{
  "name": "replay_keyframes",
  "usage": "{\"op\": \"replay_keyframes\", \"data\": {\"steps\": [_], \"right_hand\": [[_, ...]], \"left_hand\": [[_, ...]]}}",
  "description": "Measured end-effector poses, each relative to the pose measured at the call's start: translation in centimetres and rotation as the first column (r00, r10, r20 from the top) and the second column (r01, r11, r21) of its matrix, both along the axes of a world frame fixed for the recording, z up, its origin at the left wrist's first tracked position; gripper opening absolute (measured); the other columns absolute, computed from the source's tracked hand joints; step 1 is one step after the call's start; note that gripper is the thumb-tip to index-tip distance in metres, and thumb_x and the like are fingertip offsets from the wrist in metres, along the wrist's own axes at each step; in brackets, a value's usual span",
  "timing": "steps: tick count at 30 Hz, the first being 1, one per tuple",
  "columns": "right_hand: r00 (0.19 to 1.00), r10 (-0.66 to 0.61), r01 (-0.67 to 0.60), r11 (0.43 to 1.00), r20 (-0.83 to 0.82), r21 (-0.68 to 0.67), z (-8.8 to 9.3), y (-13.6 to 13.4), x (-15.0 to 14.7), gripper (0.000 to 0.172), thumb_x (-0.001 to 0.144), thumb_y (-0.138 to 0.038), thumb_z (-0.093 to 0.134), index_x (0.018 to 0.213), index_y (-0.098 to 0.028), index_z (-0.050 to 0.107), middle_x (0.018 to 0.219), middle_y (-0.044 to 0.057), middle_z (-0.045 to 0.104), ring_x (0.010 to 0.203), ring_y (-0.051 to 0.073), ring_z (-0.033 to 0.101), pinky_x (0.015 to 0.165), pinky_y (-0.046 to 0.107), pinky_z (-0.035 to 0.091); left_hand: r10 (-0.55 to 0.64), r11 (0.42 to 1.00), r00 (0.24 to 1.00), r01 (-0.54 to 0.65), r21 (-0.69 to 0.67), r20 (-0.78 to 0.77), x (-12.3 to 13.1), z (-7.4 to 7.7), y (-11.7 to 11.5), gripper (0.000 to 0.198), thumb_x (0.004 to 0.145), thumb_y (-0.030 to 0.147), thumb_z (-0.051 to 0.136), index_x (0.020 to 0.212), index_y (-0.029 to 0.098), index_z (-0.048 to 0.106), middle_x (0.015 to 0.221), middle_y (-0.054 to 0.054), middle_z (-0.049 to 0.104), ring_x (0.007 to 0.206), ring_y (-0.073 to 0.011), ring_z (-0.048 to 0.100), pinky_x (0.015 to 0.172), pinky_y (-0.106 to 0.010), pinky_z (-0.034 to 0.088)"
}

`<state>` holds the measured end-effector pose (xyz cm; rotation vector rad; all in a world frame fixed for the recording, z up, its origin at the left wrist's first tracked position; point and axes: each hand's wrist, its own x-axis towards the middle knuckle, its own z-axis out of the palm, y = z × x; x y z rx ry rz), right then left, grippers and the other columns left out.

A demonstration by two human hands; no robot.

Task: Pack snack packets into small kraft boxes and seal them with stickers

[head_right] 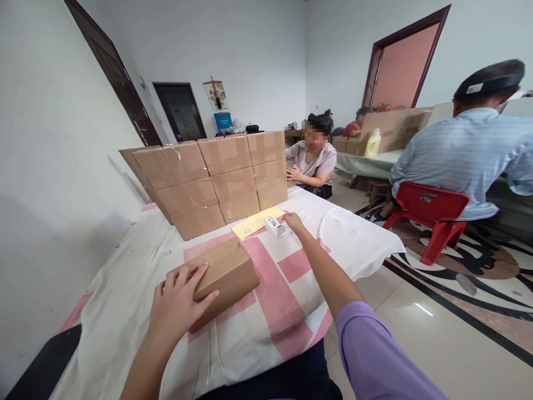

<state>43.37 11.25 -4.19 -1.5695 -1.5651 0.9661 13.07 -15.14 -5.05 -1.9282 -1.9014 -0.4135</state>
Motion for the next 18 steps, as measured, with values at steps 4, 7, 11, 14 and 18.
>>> {"op": "replay_keyframes", "data": {"steps": [4,7,11,14,18], "right_hand": [[0.999,0.0,0.011,0.971,0.047,-0.239,-0.4,2.4,0.3,0.036,0.098,-0.036,0.062,0.128,-0.016,0.06,0.127,0.01,0.062,0.107,0.023,0.065,0.09,0.044,0.057],[0.998,0.013,0.009,0.944,0.064,-0.331,-0.5,3.4,-0.6,0.036,0.098,-0.035,0.062,0.129,-0.016,0.06,0.127,0.01,0.062,0.108,0.023,0.065,0.09,0.044,0.057],[0.996,-0.002,0.036,0.924,0.09,-0.382,-0.3,4.7,-1.5,0.037,0.098,-0.035,0.063,0.129,-0.016,0.059,0.128,0.01,0.062,0.108,0.024,0.065,0.091,0.045,0.057],[0.994,-0.023,0.06,0.925,0.102,-0.374,-0.2,5.3,-1.9,0.036,0.098,-0.035,0.063,0.129,-0.017,0.059,0.129,0.01,0.062,0.109,0.024,0.065,0.091,0.045,0.057],[0.995,-0.05,0.074,0.957,0.091,-0.281,-0.3,5.7,-2.3,0.036,0.098,-0.035,0.062,0.129,-0.017,0.06,0.128,0.01,0.062,0.108,0.024,0.065,0.091,0.045,0.057]], "left_hand": [[-0.002,1.0,1.0,0.002,-0.002,0.014,-0.1,-0.1,0.2,0.057,0.087,0.053,0.057,0.138,0.029,0.058,0.127,-0.01,0.064,0.115,-0.0339,0.052,0.093,-0.049,0.038],[-0.003,1.0,1.0,0.004,-0.005,0.018,-0.2,-0.2,0.2,0.057,0.087,0.054,0.056,0.139,0.028,0.057,0.127,-0.011,0.065,0.115,-0.0348,0.052,0.093,-0.049,0.037],[-0.007,1.0,1.0,0.006,0.004,0.025,-0.1,-0.4,0.2,0.059,0.087,0.052,0.057,0.141,0.026,0.056,0.127,-0.011,0.064,0.117,-0.036,0.051,0.093,-0.051,0.037],[-0.003,1.0,0.999,0.003,0.003,0.036,-0.1,-0.5,0.1,0.06,0.087,0.051,0.058,0.141,0.026,0.057,0.127,-0.011,0.064,0.117,-0.0362,0.051,0.094,-0.051,0.037],[0.003,1.0,0.999,-0.003,0.004,0.033,0.0,-0.5,0.1,0.059,0.087,0.05,0.058,0.141,0.026,0.057,0.127,-0.012,0.064,0.116,-0.0359,0.051,0.095,-0.051,0.037]]}}
